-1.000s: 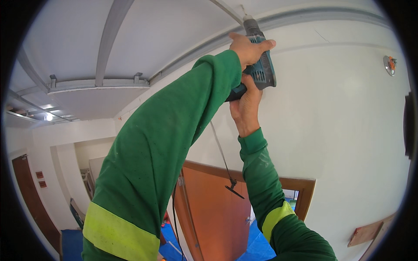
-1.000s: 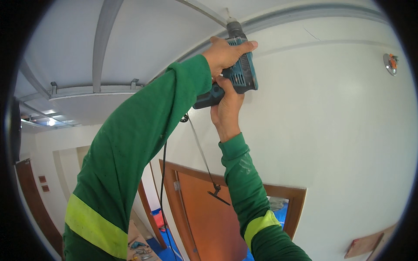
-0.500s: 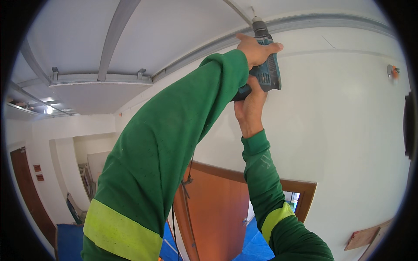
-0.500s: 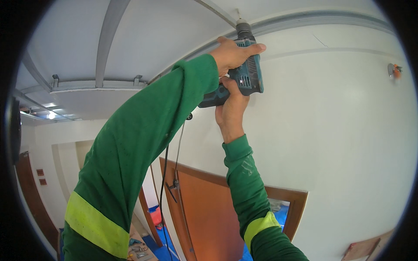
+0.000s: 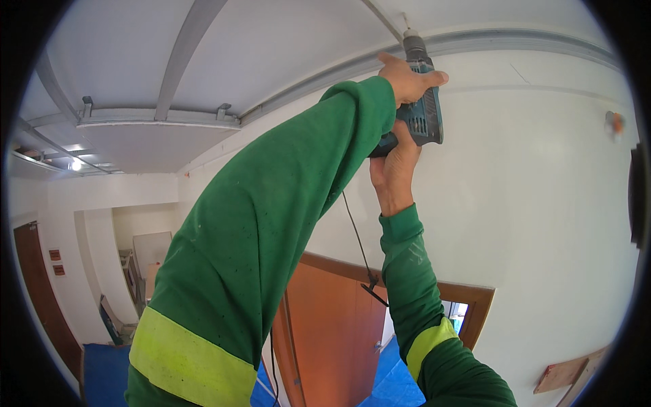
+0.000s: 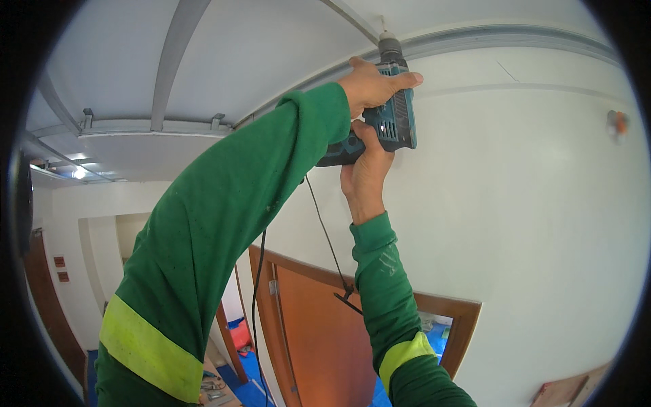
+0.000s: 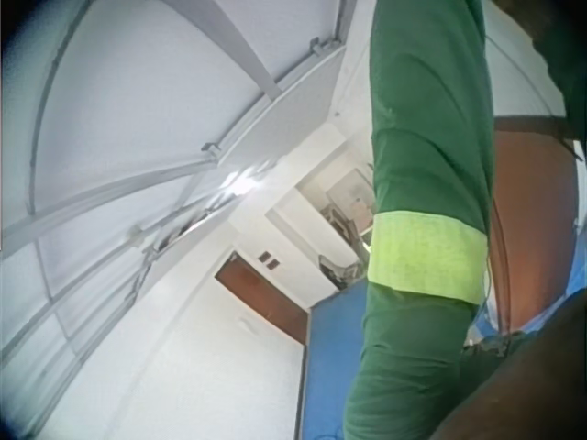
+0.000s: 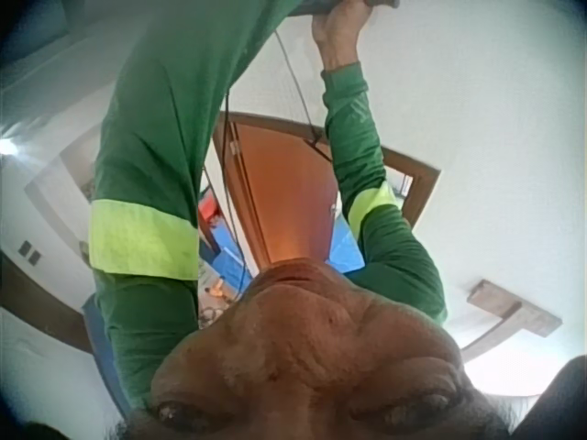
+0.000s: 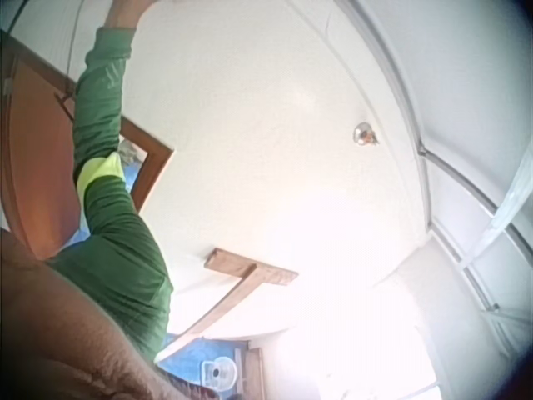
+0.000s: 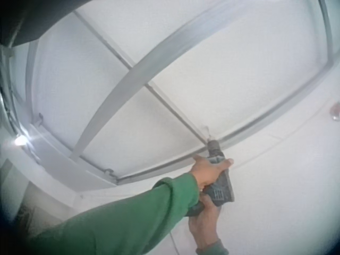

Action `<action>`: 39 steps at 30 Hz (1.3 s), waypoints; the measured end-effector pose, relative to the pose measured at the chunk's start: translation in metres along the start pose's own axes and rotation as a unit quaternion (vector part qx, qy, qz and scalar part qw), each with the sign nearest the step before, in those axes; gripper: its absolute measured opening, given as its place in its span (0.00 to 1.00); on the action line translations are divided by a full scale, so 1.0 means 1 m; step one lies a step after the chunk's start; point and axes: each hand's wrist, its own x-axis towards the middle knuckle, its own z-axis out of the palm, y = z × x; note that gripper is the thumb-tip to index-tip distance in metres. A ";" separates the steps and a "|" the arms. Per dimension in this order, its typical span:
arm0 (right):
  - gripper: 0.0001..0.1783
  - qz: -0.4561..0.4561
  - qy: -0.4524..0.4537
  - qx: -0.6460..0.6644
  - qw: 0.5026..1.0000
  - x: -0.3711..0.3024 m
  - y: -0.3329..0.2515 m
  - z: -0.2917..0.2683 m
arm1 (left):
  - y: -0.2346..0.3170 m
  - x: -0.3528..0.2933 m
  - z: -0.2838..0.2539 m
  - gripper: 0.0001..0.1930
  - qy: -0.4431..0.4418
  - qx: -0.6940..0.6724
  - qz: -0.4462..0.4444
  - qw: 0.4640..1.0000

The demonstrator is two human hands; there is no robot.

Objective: The person walks across a room with blue protective floor coverings, picks up a corded power drill, and drills a hole into the ceiling near a metal conduit. After drilling, the person sets the drill down and walks toward a doorway.

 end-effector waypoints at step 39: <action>0.22 0.003 -0.015 -0.061 0.998 0.015 -0.002 -0.022 | -0.007 0.010 0.001 0.79 -0.026 0.013 0.027 0.999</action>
